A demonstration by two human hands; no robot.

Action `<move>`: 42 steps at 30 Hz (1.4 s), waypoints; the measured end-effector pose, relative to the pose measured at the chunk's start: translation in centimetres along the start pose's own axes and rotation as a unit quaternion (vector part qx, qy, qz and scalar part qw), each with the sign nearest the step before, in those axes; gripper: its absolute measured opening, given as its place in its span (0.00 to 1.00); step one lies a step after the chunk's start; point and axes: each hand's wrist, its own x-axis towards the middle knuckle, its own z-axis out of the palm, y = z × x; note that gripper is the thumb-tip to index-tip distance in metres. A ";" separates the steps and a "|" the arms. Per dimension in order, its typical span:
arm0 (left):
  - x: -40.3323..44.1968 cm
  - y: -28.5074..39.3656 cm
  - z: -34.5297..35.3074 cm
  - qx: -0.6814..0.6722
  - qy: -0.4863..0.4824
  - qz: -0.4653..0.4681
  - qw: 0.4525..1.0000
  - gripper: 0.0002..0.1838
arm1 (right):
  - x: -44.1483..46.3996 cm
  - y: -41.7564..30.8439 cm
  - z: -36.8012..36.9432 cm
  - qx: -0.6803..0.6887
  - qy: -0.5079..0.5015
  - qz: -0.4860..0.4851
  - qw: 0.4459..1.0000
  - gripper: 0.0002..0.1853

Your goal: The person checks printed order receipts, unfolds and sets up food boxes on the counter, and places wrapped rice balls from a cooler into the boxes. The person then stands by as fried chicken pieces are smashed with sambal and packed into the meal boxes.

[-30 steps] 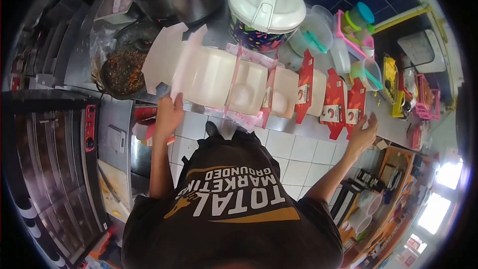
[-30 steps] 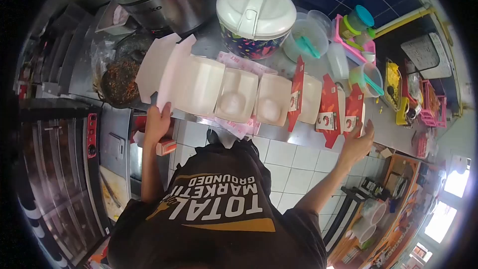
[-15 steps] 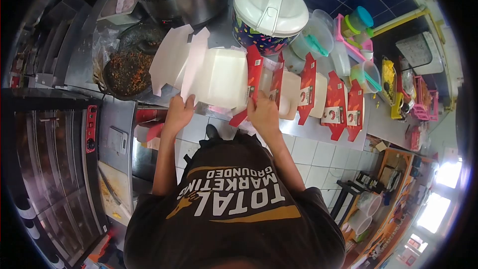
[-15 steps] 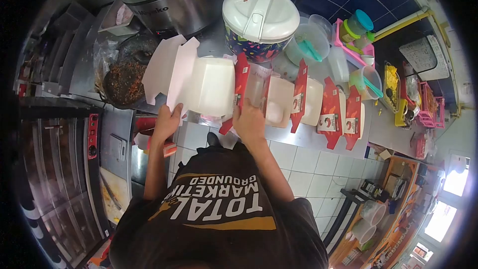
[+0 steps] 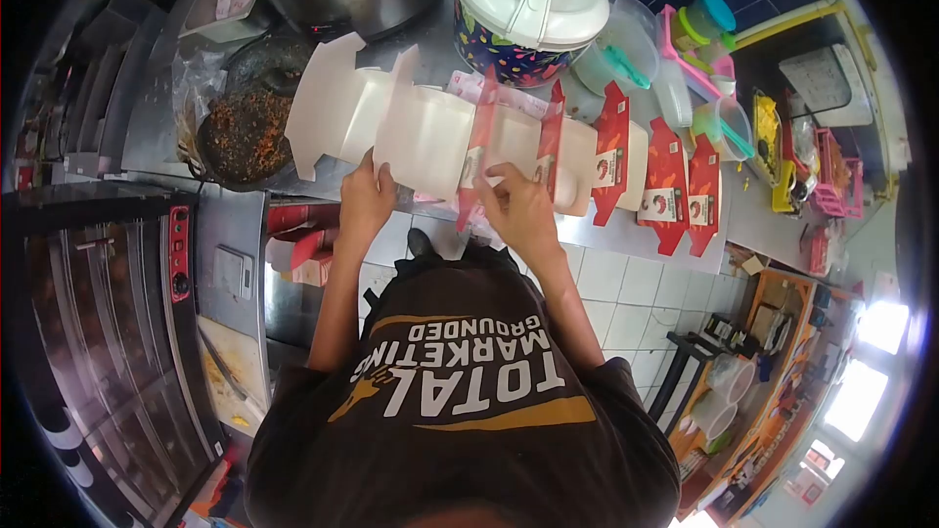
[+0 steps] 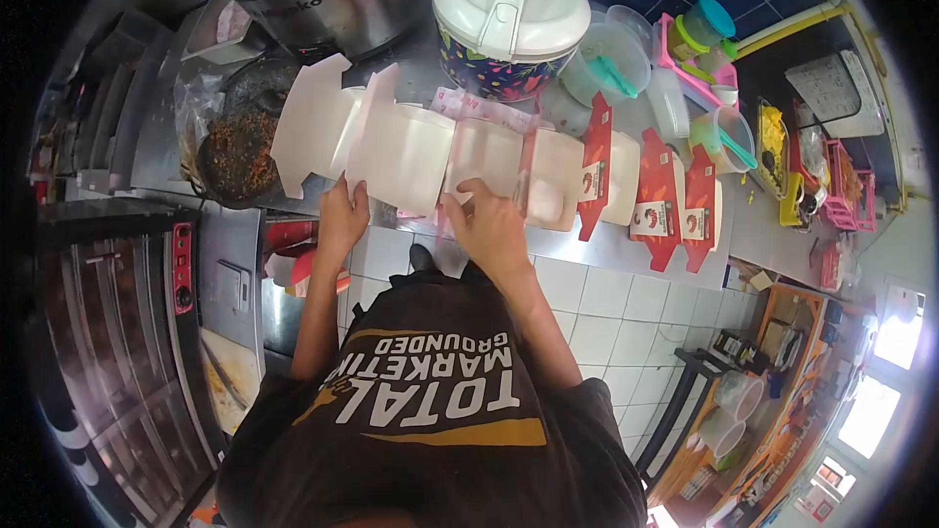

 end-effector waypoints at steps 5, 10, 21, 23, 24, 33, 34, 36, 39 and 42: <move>-0.9 -0.8 -1.1 -0.041 0.041 0.106 0.993 0.27 | -1.6 -0.8 -1.5 -0.016 -0.006 0.025 1.000 0.10; -2.1 -1.0 -2.8 -0.089 0.080 0.098 0.988 0.28 | -4.2 -0.1 -3.3 0.001 0.033 0.043 0.999 0.07; -14.8 0.1 -3.6 -0.053 0.262 0.097 0.959 0.15 | -5.1 -6.0 -2.2 0.072 -0.335 -0.131 0.930 0.12; -18.5 -0.3 -0.1 -0.048 0.178 -0.004 0.983 0.13 | -6.3 -4.5 -2.7 0.041 -0.391 -0.219 0.893 0.14; -20.9 -0.9 2.3 -0.009 0.118 -0.038 0.992 0.13 | -7.6 -3.4 -3.4 0.031 -0.406 -0.227 0.885 0.15; -36.5 -5.5 29.3 0.053 -0.186 -0.255 0.947 0.20 | -13.0 9.4 -20.2 0.156 -0.291 -0.159 0.930 0.09; -37.1 -4.1 31.1 -0.003 -0.178 -0.284 0.942 0.20 | -13.4 11.0 -23.4 0.189 -0.215 -0.083 0.955 0.08; -38.8 -4.7 34.8 0.026 -0.146 -0.257 0.955 0.19 | -11.6 16.8 -29.8 0.167 0.008 -0.126 0.978 0.09; -40.9 -7.3 38.1 0.083 -0.122 -0.255 0.955 0.18 | -9.3 24.1 -37.9 0.154 0.289 -0.015 0.945 0.09; -40.5 -8.7 38.6 -0.206 -0.186 -0.443 0.853 0.19 | -8.9 47.1 -40.6 -0.396 0.273 -0.087 0.873 0.18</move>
